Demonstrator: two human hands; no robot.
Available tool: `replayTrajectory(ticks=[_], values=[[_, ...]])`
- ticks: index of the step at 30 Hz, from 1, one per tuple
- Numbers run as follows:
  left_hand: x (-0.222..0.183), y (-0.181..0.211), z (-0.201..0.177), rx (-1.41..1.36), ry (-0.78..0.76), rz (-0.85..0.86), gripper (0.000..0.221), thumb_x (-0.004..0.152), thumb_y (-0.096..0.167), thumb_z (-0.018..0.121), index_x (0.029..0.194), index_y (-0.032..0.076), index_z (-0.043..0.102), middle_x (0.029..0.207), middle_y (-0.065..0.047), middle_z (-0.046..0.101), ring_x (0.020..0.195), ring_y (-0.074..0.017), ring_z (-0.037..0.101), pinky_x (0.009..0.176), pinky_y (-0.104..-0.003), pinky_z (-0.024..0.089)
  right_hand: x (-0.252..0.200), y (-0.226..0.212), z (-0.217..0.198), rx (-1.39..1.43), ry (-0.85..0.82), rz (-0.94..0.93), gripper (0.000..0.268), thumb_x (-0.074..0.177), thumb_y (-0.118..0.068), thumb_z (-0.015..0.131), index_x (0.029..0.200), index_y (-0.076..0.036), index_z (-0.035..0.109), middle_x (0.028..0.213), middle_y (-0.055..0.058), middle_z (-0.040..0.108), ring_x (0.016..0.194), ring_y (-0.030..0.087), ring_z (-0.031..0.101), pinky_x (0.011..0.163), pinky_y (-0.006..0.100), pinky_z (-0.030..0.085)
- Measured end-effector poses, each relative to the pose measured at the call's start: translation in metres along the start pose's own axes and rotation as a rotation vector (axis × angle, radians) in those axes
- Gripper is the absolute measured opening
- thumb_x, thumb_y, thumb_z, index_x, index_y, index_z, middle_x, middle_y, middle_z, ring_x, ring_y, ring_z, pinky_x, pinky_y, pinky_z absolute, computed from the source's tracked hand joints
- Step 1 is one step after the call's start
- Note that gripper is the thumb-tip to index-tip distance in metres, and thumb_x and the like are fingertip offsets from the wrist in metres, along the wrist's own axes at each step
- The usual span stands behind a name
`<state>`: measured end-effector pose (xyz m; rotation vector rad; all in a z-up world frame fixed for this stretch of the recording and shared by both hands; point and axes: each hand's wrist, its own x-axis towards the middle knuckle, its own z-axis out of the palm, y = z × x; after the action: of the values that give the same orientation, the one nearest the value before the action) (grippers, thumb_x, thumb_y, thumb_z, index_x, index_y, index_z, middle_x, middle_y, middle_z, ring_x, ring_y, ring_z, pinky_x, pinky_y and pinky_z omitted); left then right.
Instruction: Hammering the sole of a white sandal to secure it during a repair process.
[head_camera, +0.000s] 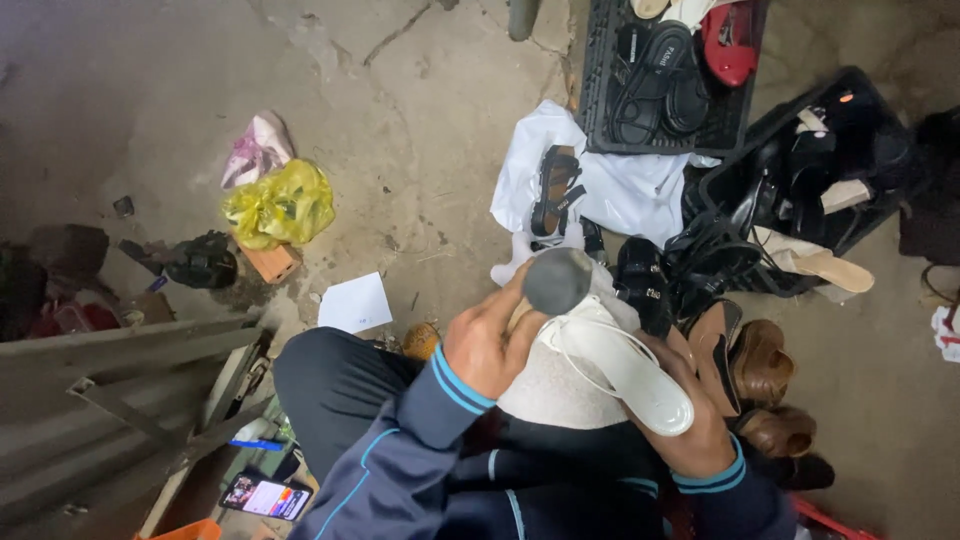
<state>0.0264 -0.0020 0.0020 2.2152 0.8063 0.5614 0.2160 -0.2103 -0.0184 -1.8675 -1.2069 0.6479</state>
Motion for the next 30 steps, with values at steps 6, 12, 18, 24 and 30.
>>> replayTrajectory(ticks=[6,12,18,24,30], values=[[0.004,-0.002,0.0,0.051,-0.112,-0.151,0.063,0.101,0.048,0.05,0.151,0.009,0.047,0.126,-0.027,0.069,0.088,-0.049,0.07,0.066,-0.056,0.056,0.0,0.0,0.0,0.106,0.005,-0.028,0.074,0.081,-0.018,0.079,0.148,-0.003,0.05,0.151,0.018,0.056,0.142,0.034,0.054,0.118,0.048,0.047],[-0.007,-0.029,0.013,0.052,-0.036,-0.114,0.06,0.1,0.045,0.058,0.143,0.003,0.056,0.1,-0.027,0.073,0.08,-0.0468,0.069,0.062,-0.054,0.051,0.003,-0.003,-0.001,0.082,0.001,0.043,0.074,0.081,-0.024,0.079,0.147,-0.005,0.052,0.149,0.013,0.059,0.141,0.031,0.054,0.119,0.046,0.044],[-0.022,-0.017,0.005,-0.064,0.055,-0.205,0.05,0.101,0.04,0.056,0.143,0.012,0.058,0.069,-0.016,0.067,0.057,-0.0368,0.063,0.055,-0.045,0.046,-0.005,0.003,0.006,0.104,0.125,-0.003,0.075,0.075,-0.012,0.084,0.143,-0.001,0.055,0.145,0.019,0.061,0.137,0.032,0.058,0.12,0.044,0.044],[-0.033,-0.004,0.001,-0.238,0.184,-0.271,0.019,0.097,0.026,0.066,0.103,0.008,0.07,0.064,-0.003,0.036,0.067,-0.0181,0.028,0.058,-0.036,0.04,-0.009,-0.002,0.013,0.113,0.184,0.028,0.067,0.078,-0.013,0.081,0.14,-0.001,0.058,0.142,0.018,0.062,0.135,0.031,0.059,0.119,0.041,0.044],[-0.047,-0.005,0.0,-0.212,0.072,-0.276,0.038,0.098,0.031,0.061,0.13,0.011,0.068,0.056,-0.007,0.044,0.053,-0.0171,0.032,0.051,-0.037,0.038,-0.024,0.003,0.037,0.035,0.354,-0.011,0.064,0.08,-0.011,0.081,0.139,0.001,0.059,0.142,0.017,0.063,0.135,0.029,0.061,0.117,0.039,0.047]])
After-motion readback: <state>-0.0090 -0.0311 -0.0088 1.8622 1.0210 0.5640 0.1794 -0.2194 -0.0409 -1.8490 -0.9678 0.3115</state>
